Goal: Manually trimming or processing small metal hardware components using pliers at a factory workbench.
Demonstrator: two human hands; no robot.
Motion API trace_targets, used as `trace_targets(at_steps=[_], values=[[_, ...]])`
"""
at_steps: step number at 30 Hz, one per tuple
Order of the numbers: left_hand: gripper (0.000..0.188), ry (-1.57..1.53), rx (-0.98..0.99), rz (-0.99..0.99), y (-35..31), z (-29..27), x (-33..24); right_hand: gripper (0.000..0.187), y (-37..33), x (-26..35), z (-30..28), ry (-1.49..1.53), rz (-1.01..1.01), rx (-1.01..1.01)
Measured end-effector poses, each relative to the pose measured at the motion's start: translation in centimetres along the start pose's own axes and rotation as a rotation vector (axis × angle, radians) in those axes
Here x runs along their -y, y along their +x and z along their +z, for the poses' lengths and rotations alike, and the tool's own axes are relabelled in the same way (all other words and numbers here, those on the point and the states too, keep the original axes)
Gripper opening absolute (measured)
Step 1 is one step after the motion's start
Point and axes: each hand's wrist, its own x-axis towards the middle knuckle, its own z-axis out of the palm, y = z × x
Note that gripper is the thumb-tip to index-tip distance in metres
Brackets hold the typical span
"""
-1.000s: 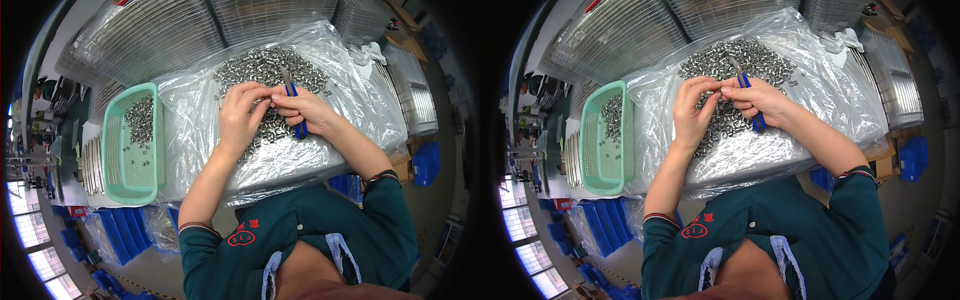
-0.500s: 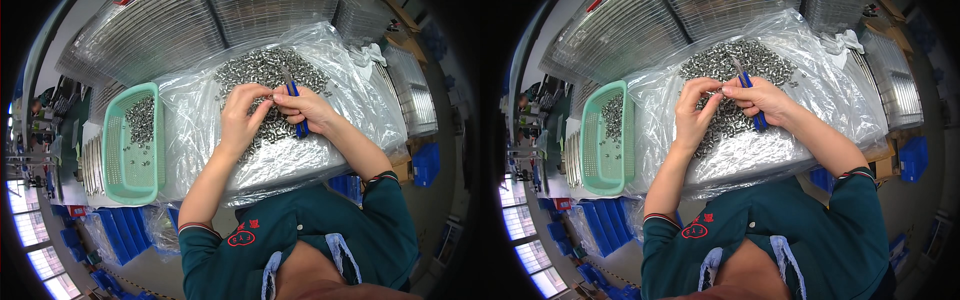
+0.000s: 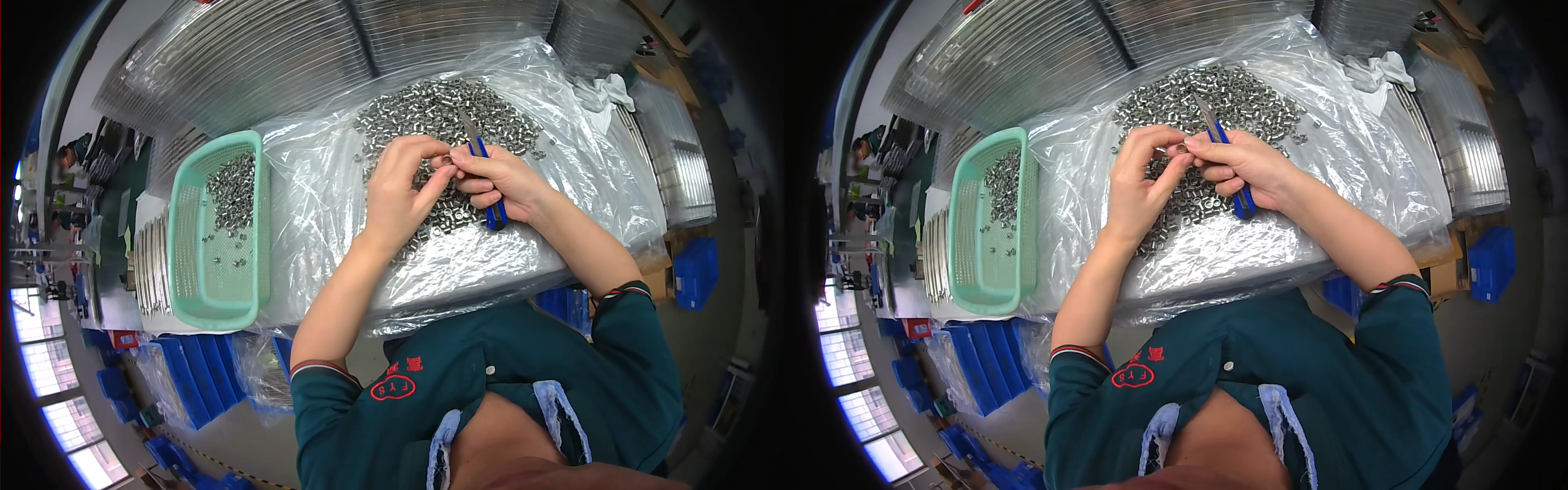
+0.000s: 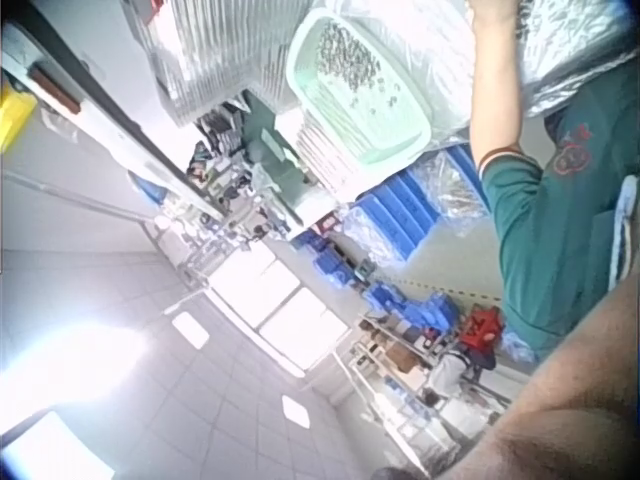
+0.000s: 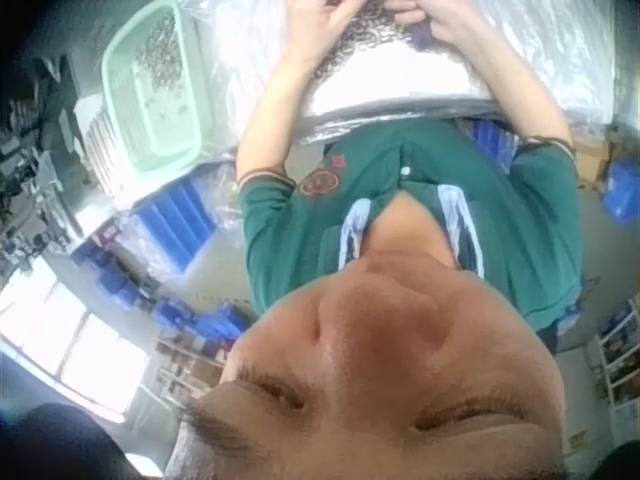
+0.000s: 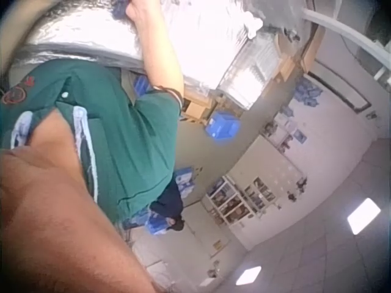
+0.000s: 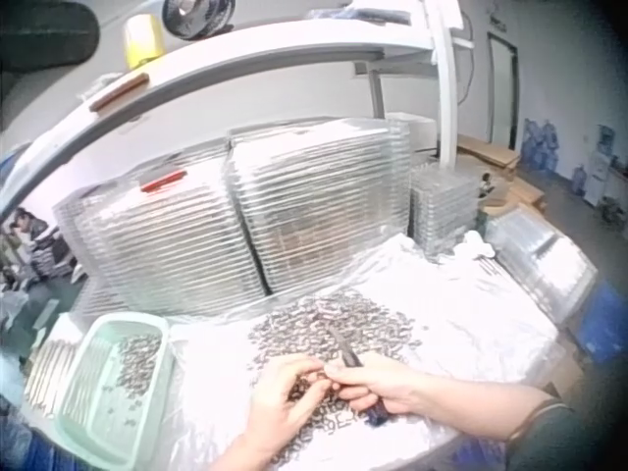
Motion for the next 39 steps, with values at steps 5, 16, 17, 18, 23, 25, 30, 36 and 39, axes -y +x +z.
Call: trace_targets(at_steps=[5,16,17,18,23,25,30,36,39], values=[[0.017,-0.258,-0.146,-0.286,0.5,-1.6,0.1,0.03,-0.1,0.0,0.3,0.016,-0.047,0.018],[0.02,-0.62,-0.203,-0.563,1.9,-5.3,1.8,0.035,0.0,-0.3,-0.5,0.091,-0.206,-0.057],[0.02,-0.628,-0.196,-0.564,1.6,-4.9,1.7,0.032,0.2,-0.2,-0.8,0.139,-0.209,-0.015],[0.018,-0.167,-0.069,-0.453,1.2,-4.4,1.6,0.032,0.3,-0.1,-1.0,0.14,-0.215,-0.026],[0.014,0.601,0.152,-0.286,0.3,-4.0,3.1,0.028,0.4,0.3,-1.2,0.26,-0.189,0.09],[0.014,0.571,0.178,-0.31,0.5,-3.7,2.8,0.027,0.3,0.2,-1.2,0.284,-0.171,0.116],[0.016,0.511,0.213,-0.281,0.4,-3.0,3.4,0.025,0.1,0.0,-0.9,0.218,-0.124,0.111],[0.016,0.581,0.208,-0.236,0.5,-2.7,3.0,0.021,0.0,-0.1,-0.2,0.05,-0.083,-0.02],[0.014,0.435,0.074,-0.181,0.7,-2.4,2.3,0.023,0.1,0.0,0.1,-0.022,-0.09,-0.051]])
